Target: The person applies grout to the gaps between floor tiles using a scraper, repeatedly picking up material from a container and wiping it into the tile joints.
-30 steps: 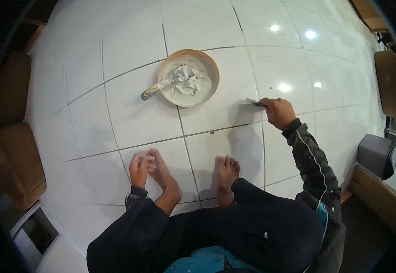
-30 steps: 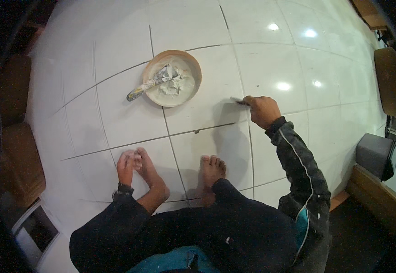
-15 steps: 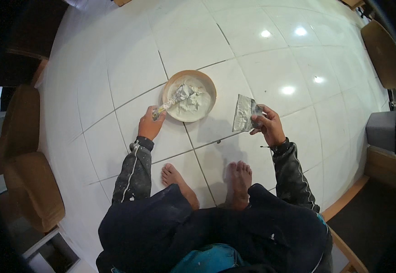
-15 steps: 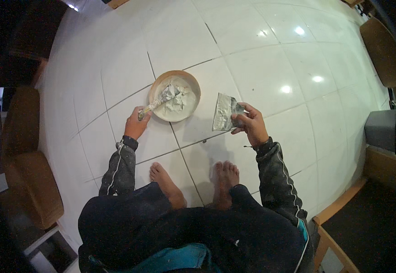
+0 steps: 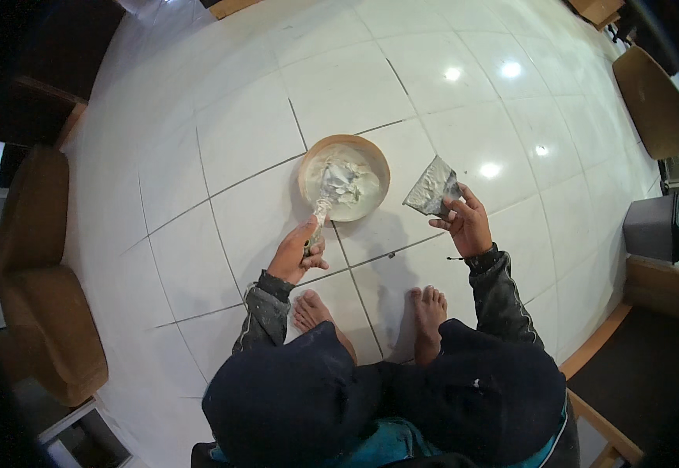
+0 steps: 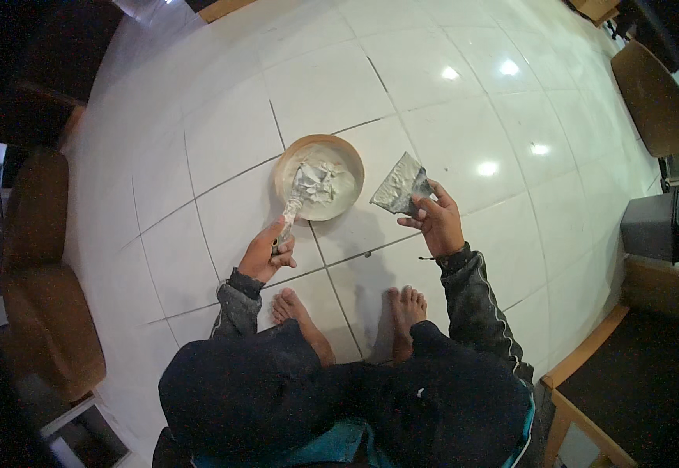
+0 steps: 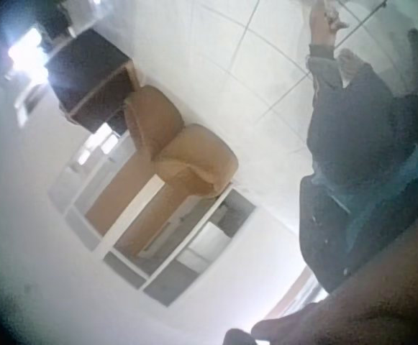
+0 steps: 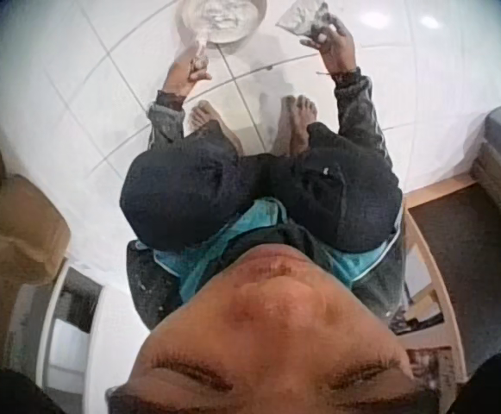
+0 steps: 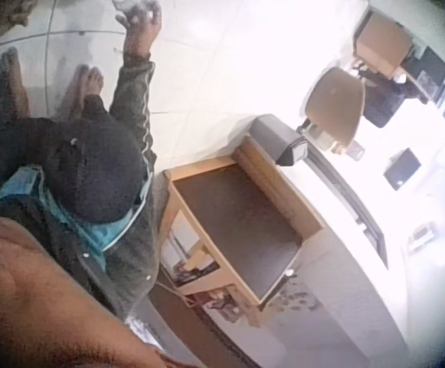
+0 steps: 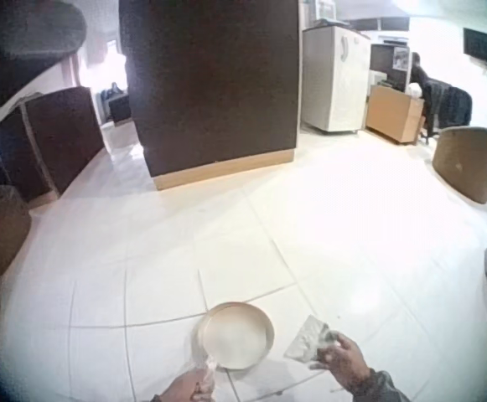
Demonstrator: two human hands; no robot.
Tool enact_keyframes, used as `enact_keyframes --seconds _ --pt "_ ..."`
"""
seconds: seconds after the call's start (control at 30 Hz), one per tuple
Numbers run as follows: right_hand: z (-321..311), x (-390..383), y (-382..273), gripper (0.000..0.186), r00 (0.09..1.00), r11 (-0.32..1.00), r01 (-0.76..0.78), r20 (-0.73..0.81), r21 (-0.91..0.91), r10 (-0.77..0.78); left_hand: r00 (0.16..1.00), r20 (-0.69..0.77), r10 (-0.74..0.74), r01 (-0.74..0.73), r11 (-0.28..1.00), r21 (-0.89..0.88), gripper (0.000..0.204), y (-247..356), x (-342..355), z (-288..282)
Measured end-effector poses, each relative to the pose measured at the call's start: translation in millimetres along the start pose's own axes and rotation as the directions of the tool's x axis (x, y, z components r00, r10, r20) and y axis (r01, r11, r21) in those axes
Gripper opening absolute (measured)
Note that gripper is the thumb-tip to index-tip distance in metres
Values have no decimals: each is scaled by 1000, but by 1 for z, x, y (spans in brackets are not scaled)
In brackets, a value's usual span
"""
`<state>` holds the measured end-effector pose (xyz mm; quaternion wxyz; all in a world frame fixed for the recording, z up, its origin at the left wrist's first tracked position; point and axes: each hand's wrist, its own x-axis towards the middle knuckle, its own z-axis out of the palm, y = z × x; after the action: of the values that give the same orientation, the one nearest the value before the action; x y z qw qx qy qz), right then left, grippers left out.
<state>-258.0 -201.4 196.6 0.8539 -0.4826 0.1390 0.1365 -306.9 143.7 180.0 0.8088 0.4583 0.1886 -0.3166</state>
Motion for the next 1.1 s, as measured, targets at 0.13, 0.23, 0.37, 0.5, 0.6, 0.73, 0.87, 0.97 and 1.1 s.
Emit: enact_keyframes --seconds 0.13,0.23,0.37,0.5,0.6,0.73,0.87,0.97,1.1 --pt "7 5 9 41 980 997 57 186 55 -67 992 -3 129 -129 991 25 48 -15 -32 24" --pt "13 17 7 39 944 989 109 302 100 -135 981 -40 189 -185 979 82 44 -19 -47 37" --pt "32 15 12 40 884 950 302 351 77 -310 977 -32 211 -202 963 178 43 -30 -64 49" --pt "61 8 27 40 740 786 617 364 -31 -566 983 63 174 -185 950 251 44 -29 -69 56" --pt "75 5 35 33 696 693 697 403 -182 -594 977 100 190 -209 949 236 43 -26 -67 48" --pt "97 1 26 36 622 430 783 544 -450 -563 978 96 186 -201 962 183 42 -11 -69 34" --pt "108 -5 15 45 563 255 824 677 -507 -475 978 110 178 -198 957 212 41 5 -73 32" --pt "119 -10 10 37 525 161 844 729 -511 -439 974 129 188 -213 953 218 41 11 -80 25" --pt "123 -7 8 46 511 57 836 736 -546 -444 973 133 190 -220 936 274 41 20 -94 20"
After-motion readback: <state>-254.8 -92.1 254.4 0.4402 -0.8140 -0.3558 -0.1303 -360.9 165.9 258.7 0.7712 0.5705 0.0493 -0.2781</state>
